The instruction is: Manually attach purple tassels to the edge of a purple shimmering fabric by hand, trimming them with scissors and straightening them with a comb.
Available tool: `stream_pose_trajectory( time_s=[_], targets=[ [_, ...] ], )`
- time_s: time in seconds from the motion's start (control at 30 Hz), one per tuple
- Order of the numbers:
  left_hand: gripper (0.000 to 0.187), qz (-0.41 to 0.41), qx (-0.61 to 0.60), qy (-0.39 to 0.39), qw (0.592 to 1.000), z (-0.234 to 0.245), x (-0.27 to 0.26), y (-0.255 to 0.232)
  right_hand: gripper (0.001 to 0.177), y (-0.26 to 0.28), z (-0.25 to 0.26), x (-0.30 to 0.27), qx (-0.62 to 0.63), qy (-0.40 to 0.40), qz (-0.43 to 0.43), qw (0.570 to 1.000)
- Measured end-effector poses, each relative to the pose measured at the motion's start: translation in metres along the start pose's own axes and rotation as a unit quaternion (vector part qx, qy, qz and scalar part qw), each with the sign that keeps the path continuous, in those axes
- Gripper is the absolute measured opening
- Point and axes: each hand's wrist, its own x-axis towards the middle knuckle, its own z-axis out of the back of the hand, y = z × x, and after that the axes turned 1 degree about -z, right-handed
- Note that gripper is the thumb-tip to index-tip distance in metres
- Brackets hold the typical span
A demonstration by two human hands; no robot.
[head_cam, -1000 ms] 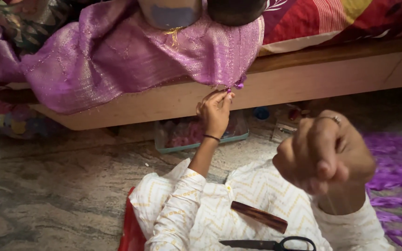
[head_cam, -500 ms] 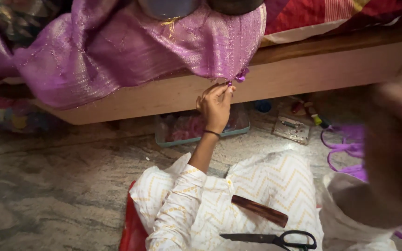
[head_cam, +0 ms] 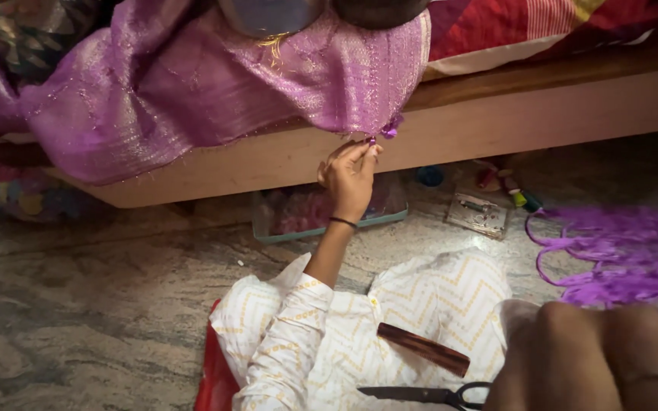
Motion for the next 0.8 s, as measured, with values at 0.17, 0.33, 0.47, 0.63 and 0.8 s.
stream_pose_trajectory(
  time_s=[0.17, 0.33, 0.47, 0.63, 0.8],
  targets=[
    [0.014, -0.038, 0.038, -0.016, 0.998, 0.006, 0.007, -0.008, 0.008, -0.054, 0.04, 0.052, 0.017, -0.006, -0.028, 0.999],
    [0.016, 0.005, -0.028, 0.06, 0.998, 0.021, 0.017, -0.013, 0.01, -0.136, 0.122, 0.111, -0.131, -0.125, -0.092, 0.979],
    [0.019, 0.07, -0.1, 0.103, 0.987, 0.032, 0.023, -0.018, 0.008, -0.179, 0.168, 0.126, -0.194, -0.154, -0.142, 0.958],
    [0.02, 0.153, -0.369, 0.188, 0.897, 0.02, 0.026, 0.015, 0.008, -0.212, 0.192, 0.133, -0.262, -0.137, -0.199, 0.934],
    [0.017, 0.166, -0.387, 0.204, 0.884, 0.024, 0.032, 0.013, 0.008, -0.217, 0.191, 0.14, -0.367, -0.104, -0.114, 0.917]
  ],
)
